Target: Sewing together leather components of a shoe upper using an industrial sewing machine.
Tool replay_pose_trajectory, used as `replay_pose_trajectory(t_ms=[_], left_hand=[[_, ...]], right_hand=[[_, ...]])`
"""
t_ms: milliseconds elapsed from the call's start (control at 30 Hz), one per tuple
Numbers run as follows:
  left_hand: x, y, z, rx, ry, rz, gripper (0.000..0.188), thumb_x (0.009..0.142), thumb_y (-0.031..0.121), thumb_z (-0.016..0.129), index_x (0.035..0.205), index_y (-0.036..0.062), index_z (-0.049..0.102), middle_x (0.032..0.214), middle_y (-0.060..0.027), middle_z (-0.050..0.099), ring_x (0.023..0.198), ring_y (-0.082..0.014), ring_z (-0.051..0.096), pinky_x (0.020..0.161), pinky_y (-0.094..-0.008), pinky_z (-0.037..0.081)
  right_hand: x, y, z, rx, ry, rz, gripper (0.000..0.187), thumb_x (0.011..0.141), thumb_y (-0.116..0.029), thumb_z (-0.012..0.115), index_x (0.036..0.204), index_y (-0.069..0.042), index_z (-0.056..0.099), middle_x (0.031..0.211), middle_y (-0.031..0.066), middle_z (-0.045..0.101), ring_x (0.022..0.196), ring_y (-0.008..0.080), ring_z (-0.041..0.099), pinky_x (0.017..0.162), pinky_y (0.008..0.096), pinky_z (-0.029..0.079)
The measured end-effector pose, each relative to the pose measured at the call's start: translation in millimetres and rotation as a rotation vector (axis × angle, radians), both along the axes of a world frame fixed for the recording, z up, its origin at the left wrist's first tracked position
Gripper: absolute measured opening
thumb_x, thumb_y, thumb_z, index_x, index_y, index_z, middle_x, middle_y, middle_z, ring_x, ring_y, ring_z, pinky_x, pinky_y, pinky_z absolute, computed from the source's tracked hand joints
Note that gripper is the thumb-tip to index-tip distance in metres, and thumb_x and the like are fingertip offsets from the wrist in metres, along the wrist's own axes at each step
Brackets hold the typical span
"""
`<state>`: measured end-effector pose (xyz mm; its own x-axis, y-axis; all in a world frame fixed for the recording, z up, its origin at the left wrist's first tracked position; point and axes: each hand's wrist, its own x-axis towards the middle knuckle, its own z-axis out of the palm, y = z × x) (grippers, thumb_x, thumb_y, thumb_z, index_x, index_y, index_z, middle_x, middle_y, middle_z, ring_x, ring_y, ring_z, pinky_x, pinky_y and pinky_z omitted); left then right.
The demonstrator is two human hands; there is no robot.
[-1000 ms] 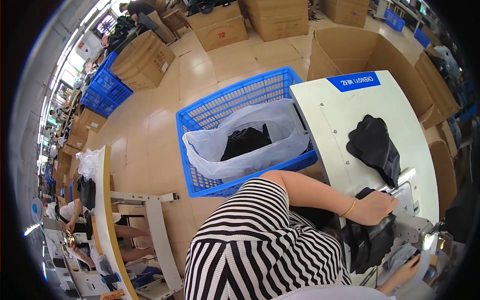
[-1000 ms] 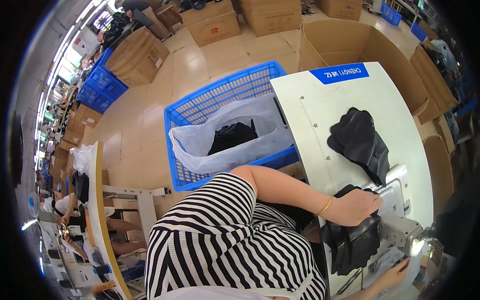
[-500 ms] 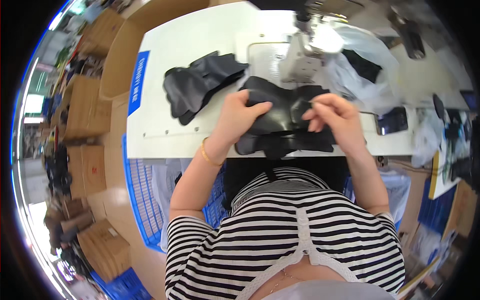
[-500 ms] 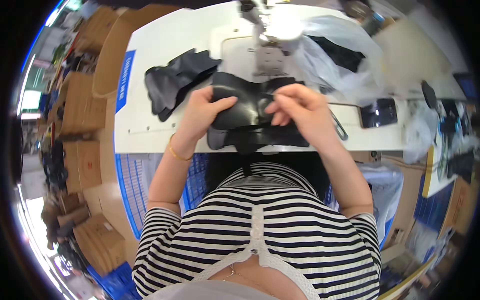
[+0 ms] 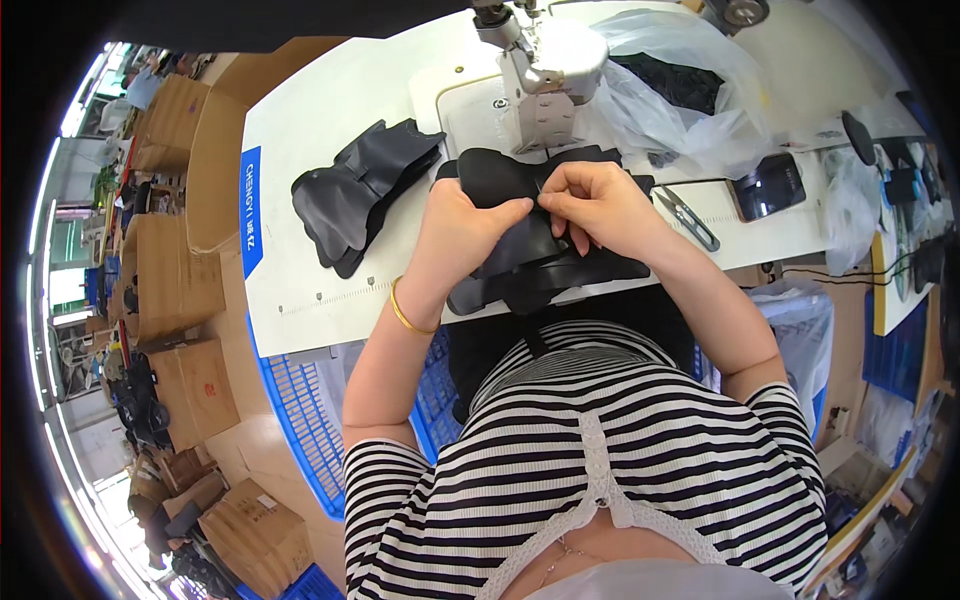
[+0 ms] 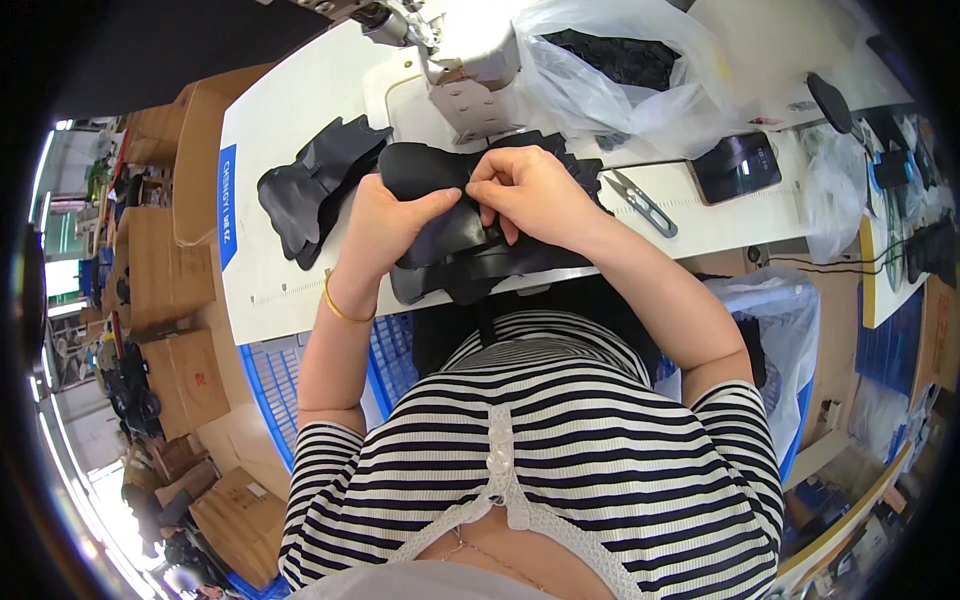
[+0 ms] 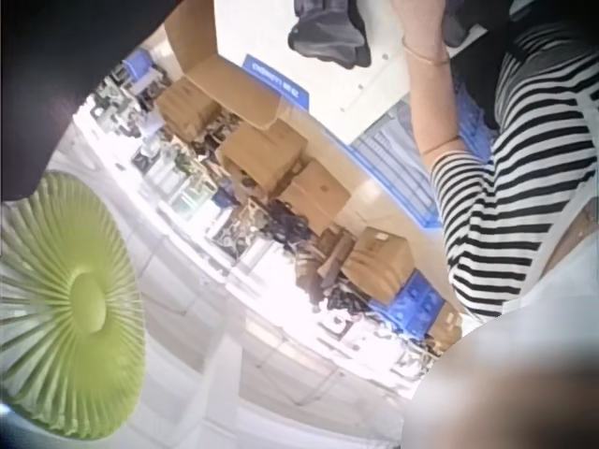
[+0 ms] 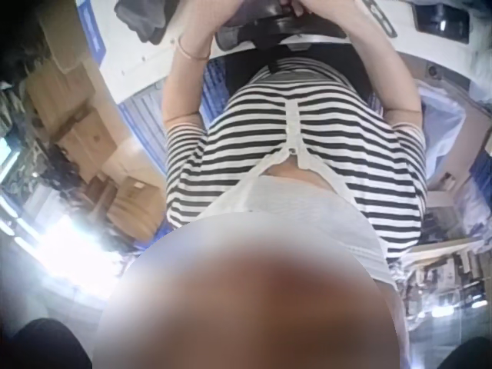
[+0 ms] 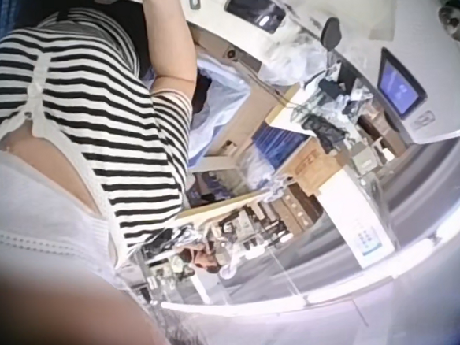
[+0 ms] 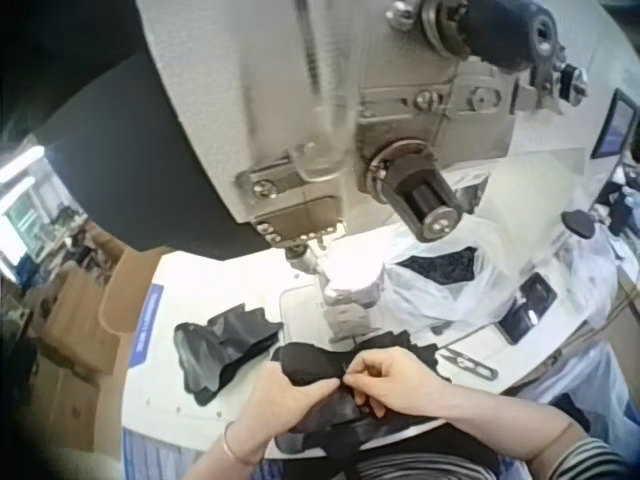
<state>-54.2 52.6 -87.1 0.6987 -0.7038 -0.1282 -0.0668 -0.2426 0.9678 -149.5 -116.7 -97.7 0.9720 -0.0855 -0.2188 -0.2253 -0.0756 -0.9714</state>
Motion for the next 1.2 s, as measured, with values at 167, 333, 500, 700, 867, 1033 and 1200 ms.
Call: replay_pose_trajectory(t_ms=[167,333,500,700,867,1033,1200], left_hand=[[-5,2,0,0.023,-0.075,-0.007,0.013,0.073,0.007,0.070,0.078,-0.0046,0.066,0.064,-0.0009,0.063,0.057,-0.0054,0.052,0.051,-0.0238,0.043],[-24,-1,9,-0.091,-0.006,0.230,0.013,0.074,0.002,0.070,0.084,-0.0040,0.066,0.075,-0.0041,0.067,0.065,-0.0080,0.059,0.061,-0.0236,0.049],[-40,5,24,-0.396,0.368,0.274,0.017,0.073,-0.002,0.071,0.089,-0.0001,0.066,0.083,-0.0049,0.067,0.074,-0.0130,0.063,0.070,-0.0262,0.052],[-57,4,44,-0.348,0.538,0.095,0.027,0.070,-0.008,0.072,0.095,-0.0005,0.064,0.088,-0.0070,0.068,0.078,-0.0145,0.065,0.073,-0.0271,0.053],[-56,1,44,-0.214,0.281,0.152,0.028,0.069,-0.004,0.073,0.095,-0.0019,0.064,0.089,-0.0074,0.068,0.077,-0.0133,0.065,0.072,-0.0264,0.053],[-56,1,43,-0.143,0.203,0.150,0.033,0.067,-0.006,0.072,0.098,-0.0006,0.064,0.089,-0.0062,0.067,0.079,-0.0140,0.063,0.076,-0.0268,0.050],[-58,-1,39,-0.199,0.196,0.138,0.026,0.073,-0.002,0.073,0.097,-0.0012,0.064,0.090,-0.0064,0.067,0.079,-0.0119,0.063,0.073,-0.0258,0.052]], right_hand=[[-5,3,-3,-0.035,-0.041,-0.037,0.013,0.089,-0.011,0.058,0.084,0.001,0.060,0.062,0.0037,0.059,0.044,0.0062,0.049,0.042,0.0208,0.037],[-21,17,-2,-0.227,-0.333,-0.329,0.012,0.089,-0.009,0.059,0.085,0.002,0.057,0.063,0.0018,0.058,0.050,0.0054,0.050,0.045,0.0208,0.037],[-82,26,-4,-0.100,-0.301,0.047,0.017,0.082,-0.011,0.068,0.089,0.002,0.061,0.064,0.0020,0.058,0.053,0.0098,0.054,0.050,0.0228,0.042],[-82,39,-27,0.840,-0.220,-0.143,0.031,0.079,-0.005,0.069,0.107,0.001,0.058,0.097,0.0082,0.061,0.088,0.0113,0.059,0.074,0.0247,0.048],[-67,37,-10,0.597,-0.265,-0.478,0.028,0.083,0.000,0.062,0.110,-0.001,0.058,0.102,0.0055,0.062,0.089,0.0130,0.059,0.079,0.0260,0.049],[-68,36,-1,0.361,-0.276,-0.435,0.030,0.082,0.000,0.063,0.112,0.001,0.058,0.103,0.0057,0.062,0.090,0.0120,0.058,0.081,0.0256,0.048],[-70,40,1,0.329,-0.318,-0.474,0.029,0.082,0.000,0.065,0.111,0.001,0.059,0.101,0.0047,0.062,0.088,0.0109,0.058,0.079,0.0245,0.049]])
